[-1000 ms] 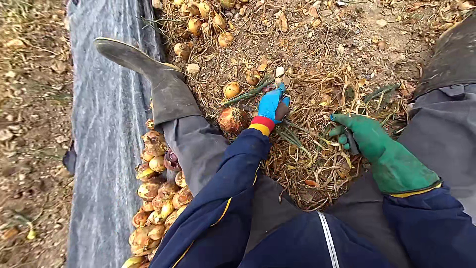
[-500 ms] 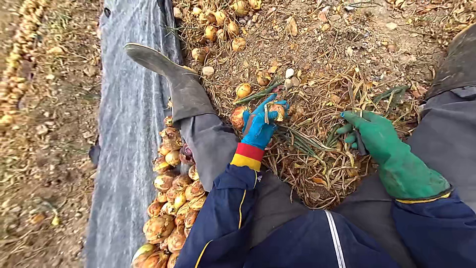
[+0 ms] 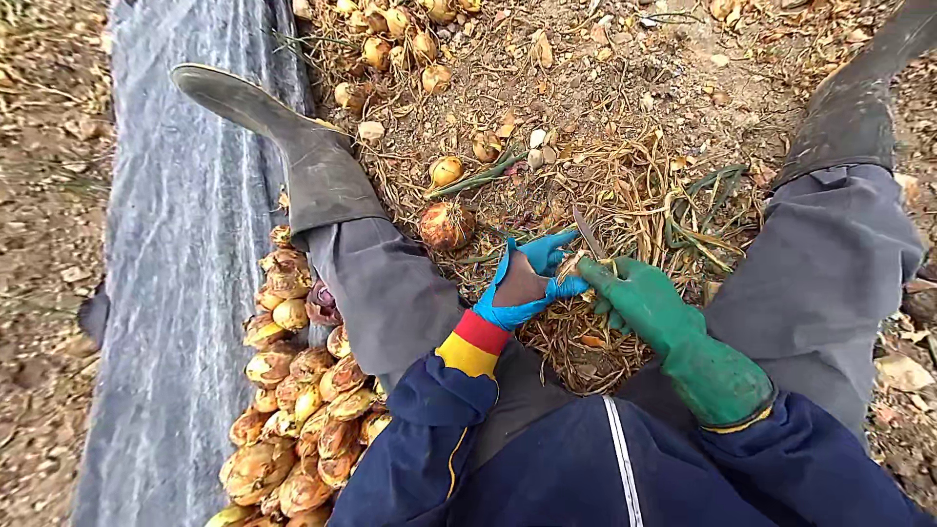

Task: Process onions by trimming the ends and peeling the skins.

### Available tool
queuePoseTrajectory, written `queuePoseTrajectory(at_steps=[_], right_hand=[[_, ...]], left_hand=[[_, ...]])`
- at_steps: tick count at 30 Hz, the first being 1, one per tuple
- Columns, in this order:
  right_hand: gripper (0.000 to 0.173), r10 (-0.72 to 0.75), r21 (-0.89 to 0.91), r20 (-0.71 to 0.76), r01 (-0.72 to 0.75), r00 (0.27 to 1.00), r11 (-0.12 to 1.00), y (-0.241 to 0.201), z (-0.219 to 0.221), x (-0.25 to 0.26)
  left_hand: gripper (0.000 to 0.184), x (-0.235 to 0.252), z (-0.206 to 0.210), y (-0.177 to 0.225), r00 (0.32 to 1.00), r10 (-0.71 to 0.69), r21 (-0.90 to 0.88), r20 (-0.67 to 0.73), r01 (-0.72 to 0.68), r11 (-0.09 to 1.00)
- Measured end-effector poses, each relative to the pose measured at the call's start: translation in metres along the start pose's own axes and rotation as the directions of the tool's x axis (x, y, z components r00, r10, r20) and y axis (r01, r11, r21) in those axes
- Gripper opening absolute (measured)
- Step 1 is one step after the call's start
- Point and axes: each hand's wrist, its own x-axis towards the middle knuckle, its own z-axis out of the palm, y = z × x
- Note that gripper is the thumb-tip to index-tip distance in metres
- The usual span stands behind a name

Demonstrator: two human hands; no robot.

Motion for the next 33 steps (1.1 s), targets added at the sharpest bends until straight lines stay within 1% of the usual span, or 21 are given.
queuePoseTrajectory(at_steps=[2,4,6,8,10,12,13,14,15,16,17,18,19,20,22,24,25,27,28,30,33], right_hand=[[0.072,-0.005,-0.029,0.013,0.006,1.0,1.0,0.004,0.0,0.003],[0.073,0.013,0.003,0.025,-0.013,1.0,1.0,0.006,0.0,0.002],[0.071,0.034,0.041,0.073,-0.037,0.997,0.998,0.009,-0.001,0.0],[0.067,0.042,0.146,0.172,-0.068,0.984,0.987,0.015,0.0,0.001],[0.067,0.002,0.329,0.314,-0.111,0.949,0.938,0.023,-0.001,0.001],[0.07,-0.102,0.483,0.414,-0.124,0.905,0.867,0.015,-0.003,-0.013],[0.071,-0.129,0.525,0.41,-0.118,0.903,0.843,0.004,-0.003,-0.024],[0.072,-0.16,0.564,0.367,-0.082,0.916,0.821,-0.004,-0.003,-0.031],[0.071,-0.178,0.581,0.291,-0.025,0.94,0.814,-0.007,-0.001,-0.032],[0.069,-0.17,0.566,0.205,0.025,0.964,0.824,-0.006,0.003,-0.031],[0.065,-0.158,0.52,0.136,0.065,0.978,0.852,-0.003,0.007,-0.027],[0.06,-0.14,0.455,0.085,0.086,0.986,0.886,0.0,0.011,-0.02],[0.061,-0.11,0.365,0.044,0.087,0.993,0.927,0.001,0.018,-0.015],[0.063,-0.082,0.266,0.001,0.079,0.997,0.961,0.001,0.026,-0.013],[0.067,-0.081,0.05,-0.115,0.087,0.99,0.995,0.0,0.041,-0.012],[0.072,-0.13,-0.106,-0.22,0.109,0.967,0.988,-0.003,0.048,-0.013],[0.074,-0.149,-0.143,-0.258,0.115,0.955,0.983,-0.004,0.049,-0.015],[0.076,-0.171,-0.166,-0.319,0.122,0.932,0.979,-0.002,0.048,-0.016],[0.076,-0.175,-0.152,-0.338,0.13,0.925,0.98,0.001,0.046,-0.015],[0.073,-0.177,-0.092,-0.353,0.154,0.919,0.984,0.007,0.041,-0.011],[0.067,-0.143,0.046,-0.325,0.166,0.935,0.985,0.012,0.037,-0.005]], left_hand=[[0.08,0.007,0.007,-0.006,1.0,0.002,-0.015,-0.03,-0.003,1.0],[0.078,0.011,0.01,-0.01,1.0,0.013,-0.002,-0.012,-0.013,1.0],[0.076,0.012,0.011,-0.015,1.0,0.008,0.13,-0.01,-0.007,0.991],[0.077,0.008,0.012,-0.015,0.997,-0.02,0.341,-0.069,0.043,0.939],[0.075,0.004,0.013,-0.005,0.988,-0.036,0.551,-0.148,0.112,0.827],[0.077,0.009,-0.007,-0.009,0.98,0.051,0.693,-0.191,0.098,0.714],[0.076,0.012,-0.022,-0.016,0.962,0.049,0.661,-0.269,0.148,0.735],[0.071,0.013,-0.036,-0.02,0.924,0.002,0.512,-0.382,0.21,0.833],[0.062,0.014,-0.047,-0.02,0.872,-0.096,0.235,-0.481,0.233,0.944],[0.053,0.013,-0.054,-0.016,0.827,-0.26,-0.132,-0.499,0.224,0.966],[0.051,0.011,-0.06,-0.01,0.814,-0.412,-0.446,-0.409,0.216,0.869],[0.058,0.01,-0.063,-0.004,0.812,-0.49,-0.637,-0.318,0.2,0.745],[0.063,0.009,-0.06,-0.001,0.812,-0.52,-0.724,-0.265,0.189,0.664],[0.066,0.005,-0.052,0.0,0.816,-0.531,-0.758,-0.227,0.194,0.622],[0.064,-0.002,-0.026,0.0,0.833,-0.529,-0.793,-0.163,0.208,0.572],[0.058,-0.004,0.007,-0.002,0.86,-0.486,-0.823,-0.156,0.159,0.545],[0.054,-0.006,0.024,-0.002,0.877,-0.451,-0.832,-0.167,0.12,0.541],[0.052,-0.008,0.052,-0.003,0.897,-0.397,-0.814,-0.193,0.08,0.576],[0.053,-0.007,0.06,-0.005,0.896,-0.401,-0.804,-0.191,0.092,0.588],[0.054,-0.005,0.068,-0.005,0.885,-0.434,-0.794,-0.17,0.138,0.593],[0.056,-0.004,0.069,-0.004,0.863,-0.49,-0.796,-0.125,0.207,0.569]])
